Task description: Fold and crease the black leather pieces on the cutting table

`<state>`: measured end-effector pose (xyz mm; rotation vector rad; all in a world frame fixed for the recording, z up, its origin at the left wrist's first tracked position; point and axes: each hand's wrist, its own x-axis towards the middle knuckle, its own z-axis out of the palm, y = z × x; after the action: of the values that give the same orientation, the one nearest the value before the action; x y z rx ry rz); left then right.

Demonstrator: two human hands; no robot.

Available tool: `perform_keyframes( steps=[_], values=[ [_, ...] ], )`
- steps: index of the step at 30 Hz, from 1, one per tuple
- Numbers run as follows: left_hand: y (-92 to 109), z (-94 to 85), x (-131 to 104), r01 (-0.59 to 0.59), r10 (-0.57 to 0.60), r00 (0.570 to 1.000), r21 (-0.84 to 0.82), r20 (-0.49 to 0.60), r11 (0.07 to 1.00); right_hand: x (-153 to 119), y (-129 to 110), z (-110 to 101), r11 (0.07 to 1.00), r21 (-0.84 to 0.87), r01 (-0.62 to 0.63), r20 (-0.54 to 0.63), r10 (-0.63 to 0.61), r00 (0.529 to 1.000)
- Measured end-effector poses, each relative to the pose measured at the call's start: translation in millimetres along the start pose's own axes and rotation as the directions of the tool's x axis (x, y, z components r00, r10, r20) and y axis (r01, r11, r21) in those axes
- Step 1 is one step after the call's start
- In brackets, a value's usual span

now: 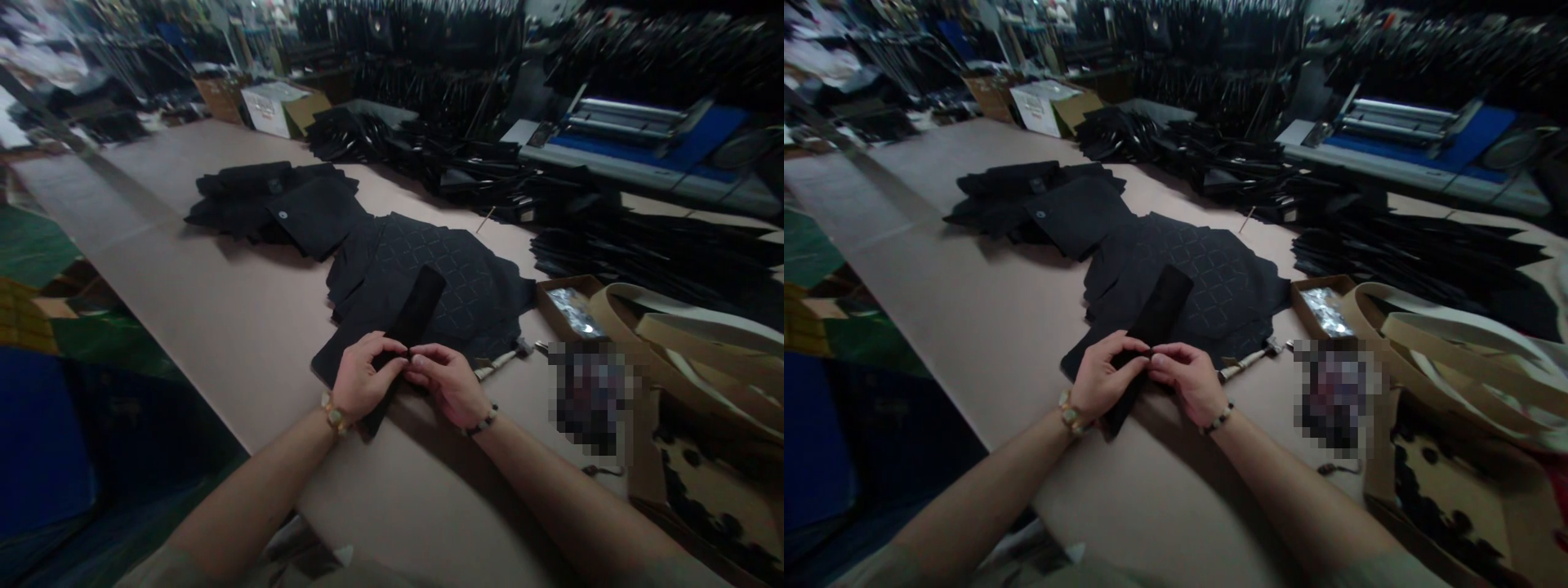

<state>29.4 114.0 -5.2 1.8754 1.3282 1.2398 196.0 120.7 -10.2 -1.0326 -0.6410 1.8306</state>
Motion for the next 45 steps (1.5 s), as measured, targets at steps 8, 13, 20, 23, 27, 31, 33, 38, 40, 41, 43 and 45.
perform_keyframes(
  steps=[8,13,20,23,27,31,33,38,40,41,43,45],
  values=[
    [1,-1.4,-2,-0.034,0.034,0.999,0.037,0.0,0.999,2,-1,1,1.0,-0.022,-0.015,0.003,0.015,1.0],
    [0,-2.8,-2,-0.041,0.04,0.999,0.014,0.006,0.999,3,2,0,0.999,-0.046,0.007,0.022,-0.006,1.0],
    [2,-3.3,2,0.336,-0.254,0.933,-0.365,0.253,0.868,-1,-8,-3,0.945,-0.254,0.208,0.048,-0.202,0.978],
    [2,-1.6,4,0.566,-0.42,0.825,-0.535,0.379,0.628,-1,-11,-5,0.881,-0.389,0.27,0.045,-0.274,0.961],
    [-2,2.1,5,0.644,-0.513,0.755,-0.609,0.408,0.463,1,-9,-7,0.804,-0.476,0.358,0.058,-0.377,0.924],
    [-6,4.2,5,0.661,-0.533,0.734,-0.622,0.421,0.419,0,-7,-8,0.717,-0.534,0.448,0.092,-0.477,0.874],
    [-6,4.1,5,0.658,-0.526,0.743,-0.593,0.413,0.465,-1,-6,-9,0.655,-0.566,0.5,0.125,-0.531,0.838],
    [-8,3.7,5,0.616,-0.501,0.785,-0.548,0.365,0.566,-2,-4,-9,0.539,-0.606,0.585,0.215,-0.597,0.773],
    [-8,4.2,4,0.61,-0.503,0.789,-0.551,0.353,0.57,-2,-3,-9,0.524,-0.608,0.597,0.224,-0.608,0.762],
    [-9,4.6,4,0.608,-0.505,0.79,-0.549,0.348,0.573,-2,-3,-9,0.519,-0.608,0.601,0.224,-0.614,0.757],
    [-10,5.5,4,0.605,-0.505,0.793,-0.537,0.341,0.588,-2,-2,-8,0.519,-0.61,0.599,0.217,-0.617,0.756],
    [-11,6.5,3,0.599,-0.494,0.8,-0.518,0.342,0.611,-3,-2,-8,0.529,-0.618,0.581,0.199,-0.61,0.767]
  ],
)
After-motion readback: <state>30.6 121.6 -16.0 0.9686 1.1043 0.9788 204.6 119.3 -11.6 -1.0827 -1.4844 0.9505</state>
